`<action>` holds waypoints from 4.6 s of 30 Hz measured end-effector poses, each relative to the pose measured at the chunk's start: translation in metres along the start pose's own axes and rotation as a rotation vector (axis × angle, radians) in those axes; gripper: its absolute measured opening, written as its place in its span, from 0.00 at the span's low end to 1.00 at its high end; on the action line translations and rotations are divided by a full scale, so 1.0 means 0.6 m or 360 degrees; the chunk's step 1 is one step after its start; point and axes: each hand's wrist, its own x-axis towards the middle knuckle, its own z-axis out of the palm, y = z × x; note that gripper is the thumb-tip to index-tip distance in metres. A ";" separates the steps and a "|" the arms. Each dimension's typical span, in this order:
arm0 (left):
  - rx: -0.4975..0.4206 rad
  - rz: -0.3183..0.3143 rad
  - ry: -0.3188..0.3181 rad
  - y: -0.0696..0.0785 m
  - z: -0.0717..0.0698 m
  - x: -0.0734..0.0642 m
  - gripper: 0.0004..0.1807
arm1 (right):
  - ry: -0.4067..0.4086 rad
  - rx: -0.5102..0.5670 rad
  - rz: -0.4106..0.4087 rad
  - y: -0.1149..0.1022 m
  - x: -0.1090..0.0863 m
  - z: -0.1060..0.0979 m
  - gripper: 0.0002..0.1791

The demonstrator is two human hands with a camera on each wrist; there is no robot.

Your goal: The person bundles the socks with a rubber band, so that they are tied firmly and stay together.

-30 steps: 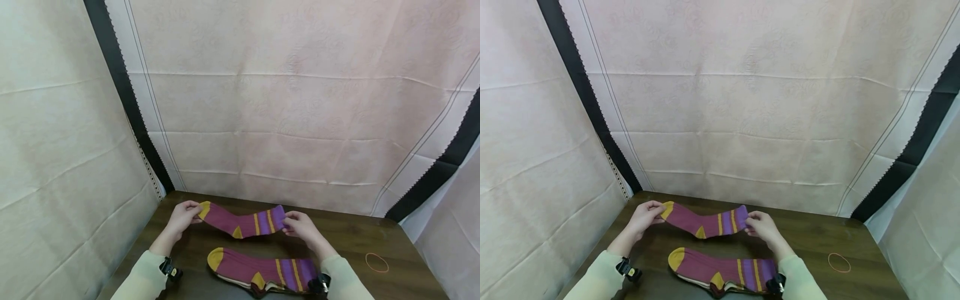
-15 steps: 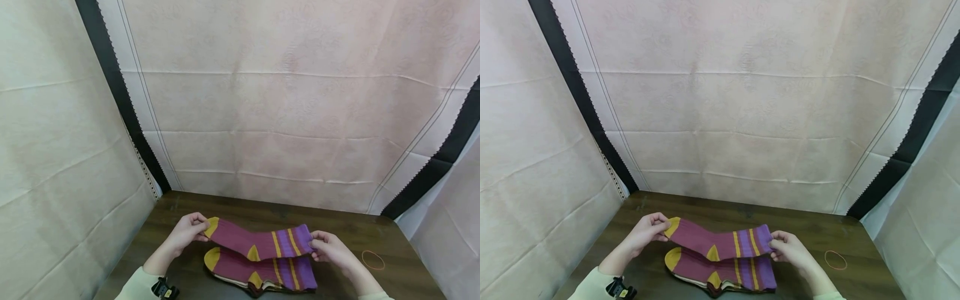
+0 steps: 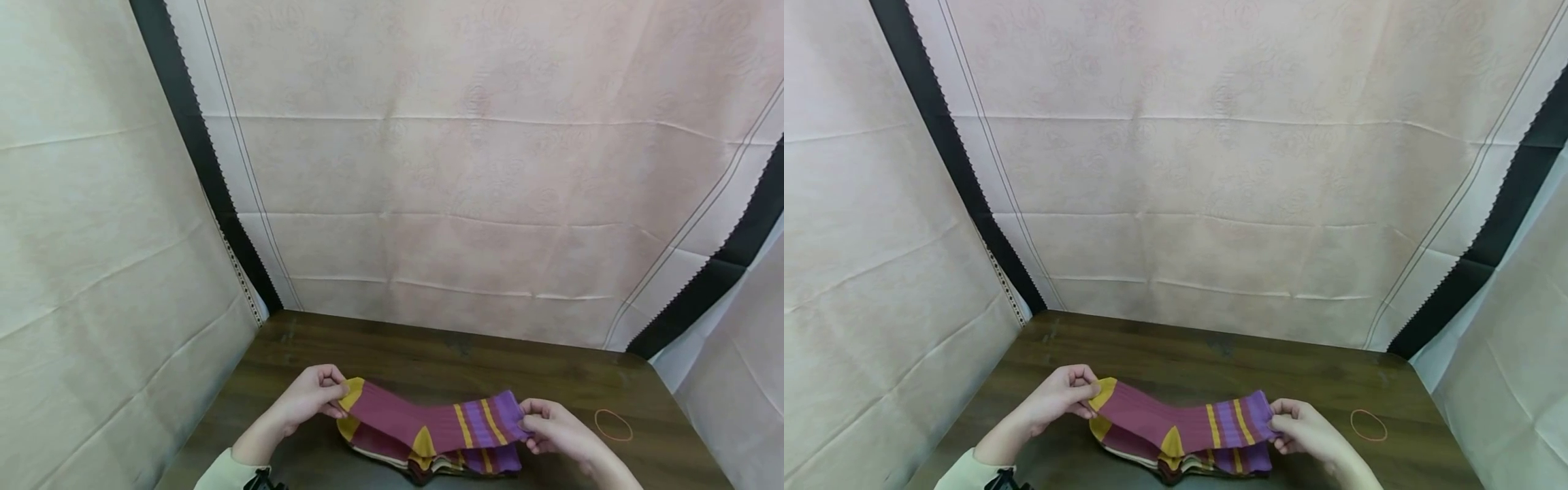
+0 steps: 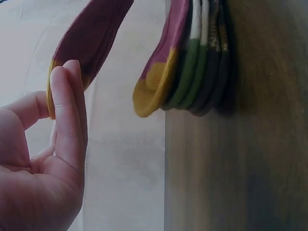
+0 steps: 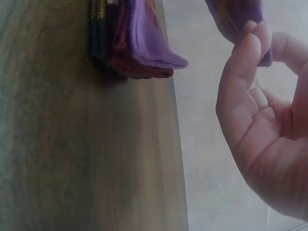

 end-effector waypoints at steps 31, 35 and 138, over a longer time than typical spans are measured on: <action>0.0284 -0.0109 -0.0106 -0.041 0.000 -0.013 0.10 | 0.0176 -0.0442 0.0229 0.031 0.006 0.028 0.18; 0.0379 -0.0049 0.0023 -0.027 -0.009 -0.008 0.13 | 0.0172 -0.0299 0.0274 0.033 0.017 0.032 0.27; 0.1653 0.0536 0.0337 -0.057 0.372 0.122 0.20 | 0.0325 0.0313 0.0129 0.022 0.072 0.026 0.32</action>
